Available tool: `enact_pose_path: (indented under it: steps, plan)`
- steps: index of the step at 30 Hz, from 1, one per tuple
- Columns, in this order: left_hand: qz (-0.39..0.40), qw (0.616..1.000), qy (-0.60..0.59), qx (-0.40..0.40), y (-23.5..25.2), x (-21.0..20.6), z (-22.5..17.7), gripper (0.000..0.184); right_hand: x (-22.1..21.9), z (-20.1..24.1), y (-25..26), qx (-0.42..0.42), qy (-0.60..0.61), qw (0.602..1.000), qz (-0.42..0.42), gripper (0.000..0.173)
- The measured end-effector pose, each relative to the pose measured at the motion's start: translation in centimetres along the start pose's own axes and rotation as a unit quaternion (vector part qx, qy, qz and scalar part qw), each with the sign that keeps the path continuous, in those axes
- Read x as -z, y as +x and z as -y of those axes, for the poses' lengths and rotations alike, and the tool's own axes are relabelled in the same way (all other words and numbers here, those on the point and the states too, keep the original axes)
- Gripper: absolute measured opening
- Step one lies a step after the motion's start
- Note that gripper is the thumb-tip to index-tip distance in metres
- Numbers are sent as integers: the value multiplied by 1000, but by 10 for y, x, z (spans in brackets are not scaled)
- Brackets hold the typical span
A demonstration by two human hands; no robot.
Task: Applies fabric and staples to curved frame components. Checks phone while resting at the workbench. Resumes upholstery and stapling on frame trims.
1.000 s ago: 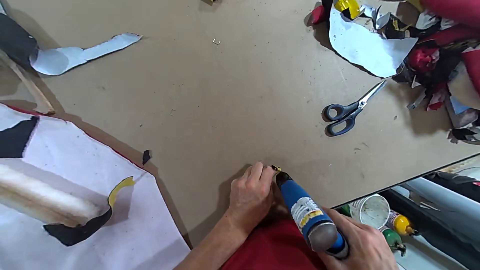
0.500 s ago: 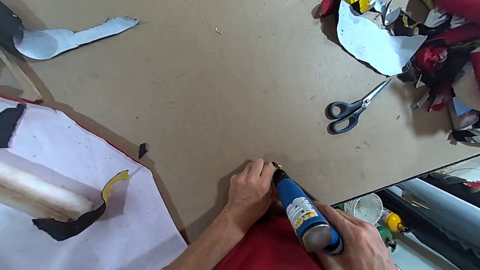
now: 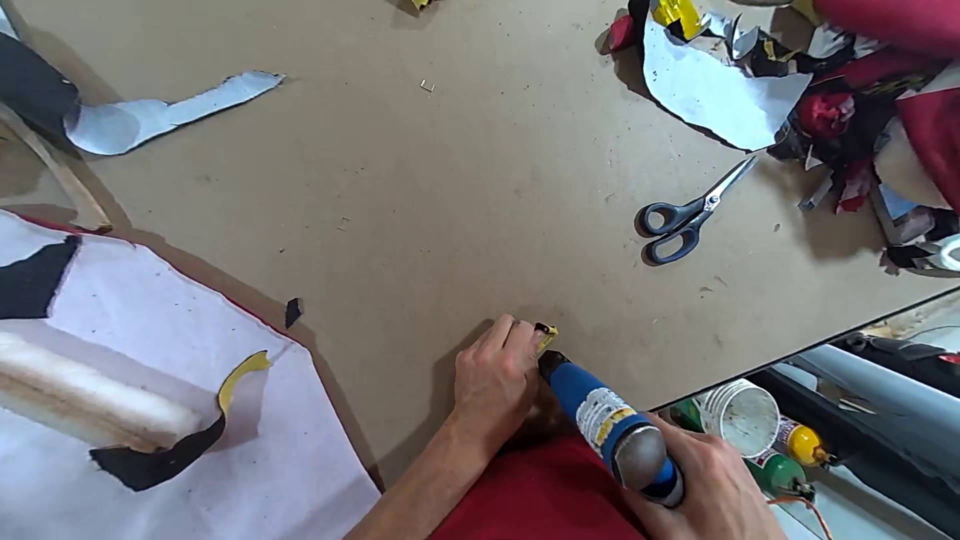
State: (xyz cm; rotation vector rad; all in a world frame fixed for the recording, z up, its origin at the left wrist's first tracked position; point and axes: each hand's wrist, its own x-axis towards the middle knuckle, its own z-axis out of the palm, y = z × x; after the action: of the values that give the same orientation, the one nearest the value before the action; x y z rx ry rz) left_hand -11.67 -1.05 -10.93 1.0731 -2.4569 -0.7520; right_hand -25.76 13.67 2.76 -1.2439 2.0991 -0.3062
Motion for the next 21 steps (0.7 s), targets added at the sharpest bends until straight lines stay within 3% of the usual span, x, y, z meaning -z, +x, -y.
enact_pose_path:
  steps: [10, 14, 17, 19, 21]
  plan:
    - [15, 998, -61, 24, 0, 4, 5, 25, -9, 1, 5, 17, 2, 1000, -5, 39]
    - [22, 998, -62, 22, 0, 5, 6, 24, -9, 3, 7, -20, 14, 999, 28, 36]
    - [51, 993, -88, 51, 9, 12, 5, 17, -4, -6, 0, -62, 34, 997, -4, 30]
    - [123, 966, -178, 139, 19, 31, 6, 17, 2, -20, -4, -124, 30, 990, -66, 36]
    - [185, 899, -317, 240, 28, 52, 14, 24, 11, -35, -1, -170, -9, 977, -126, 46]
